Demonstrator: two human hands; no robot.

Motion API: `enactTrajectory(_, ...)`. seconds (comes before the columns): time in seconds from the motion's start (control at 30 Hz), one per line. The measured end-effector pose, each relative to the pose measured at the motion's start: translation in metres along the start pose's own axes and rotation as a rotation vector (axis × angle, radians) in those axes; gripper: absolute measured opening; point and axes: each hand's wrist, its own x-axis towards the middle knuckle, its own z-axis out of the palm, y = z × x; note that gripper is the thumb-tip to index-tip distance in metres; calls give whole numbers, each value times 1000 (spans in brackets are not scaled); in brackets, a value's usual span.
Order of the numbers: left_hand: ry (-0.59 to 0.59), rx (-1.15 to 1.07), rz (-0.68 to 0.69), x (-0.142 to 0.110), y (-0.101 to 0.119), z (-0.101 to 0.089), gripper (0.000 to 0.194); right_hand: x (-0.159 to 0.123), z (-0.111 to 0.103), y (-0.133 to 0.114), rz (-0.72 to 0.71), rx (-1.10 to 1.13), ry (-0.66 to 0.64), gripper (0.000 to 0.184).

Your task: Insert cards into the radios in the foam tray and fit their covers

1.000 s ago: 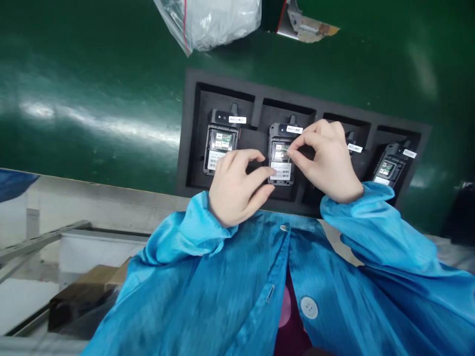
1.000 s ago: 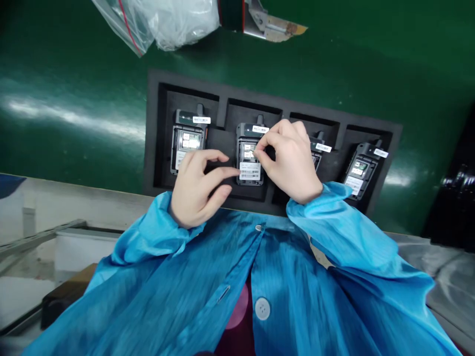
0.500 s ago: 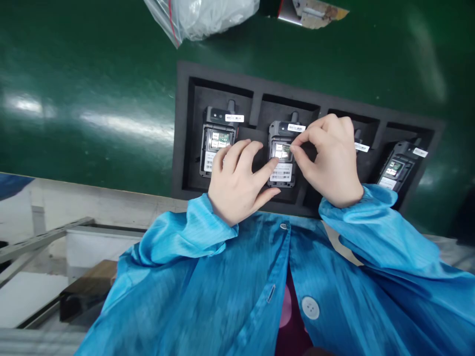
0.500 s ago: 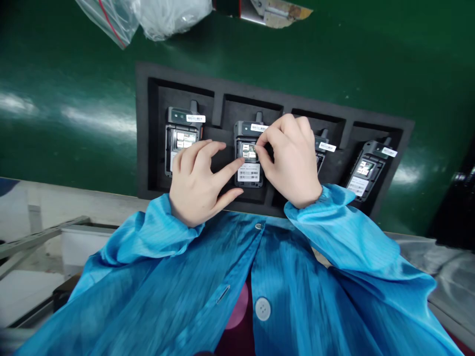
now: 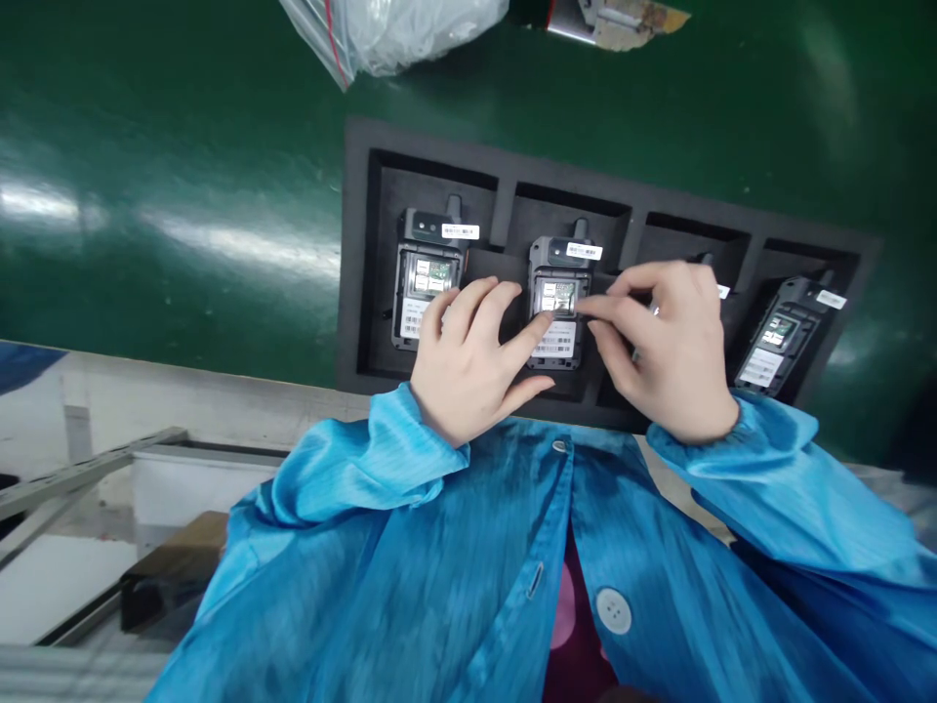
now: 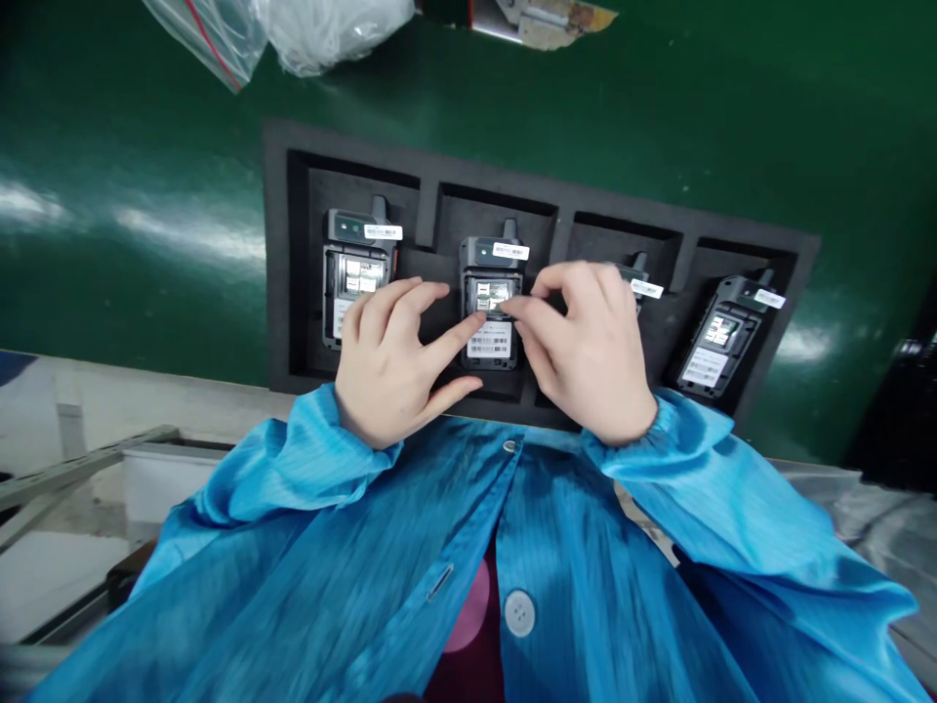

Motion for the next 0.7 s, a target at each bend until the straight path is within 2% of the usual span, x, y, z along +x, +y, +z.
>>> enactTrajectory(0.1, 18, 7, 4, 0, 2, 0, 64, -13, 2, 0, -75, -102, -37, 27)
enactTrajectory(0.27, 22, 15, 16, 5, 7, -2, 66, -20, 1, -4, -105, -158, -78, 32)
enactTrajectory(0.5, 8, 36, -20, 22, 6, -12, 66, -6, -4, -8, 52, -77, -61, 38)
enactTrajectory(0.7, -12, 68, -4, 27, 1, 0, 65, -3, 2, -7, 17, -169, -110, 43)
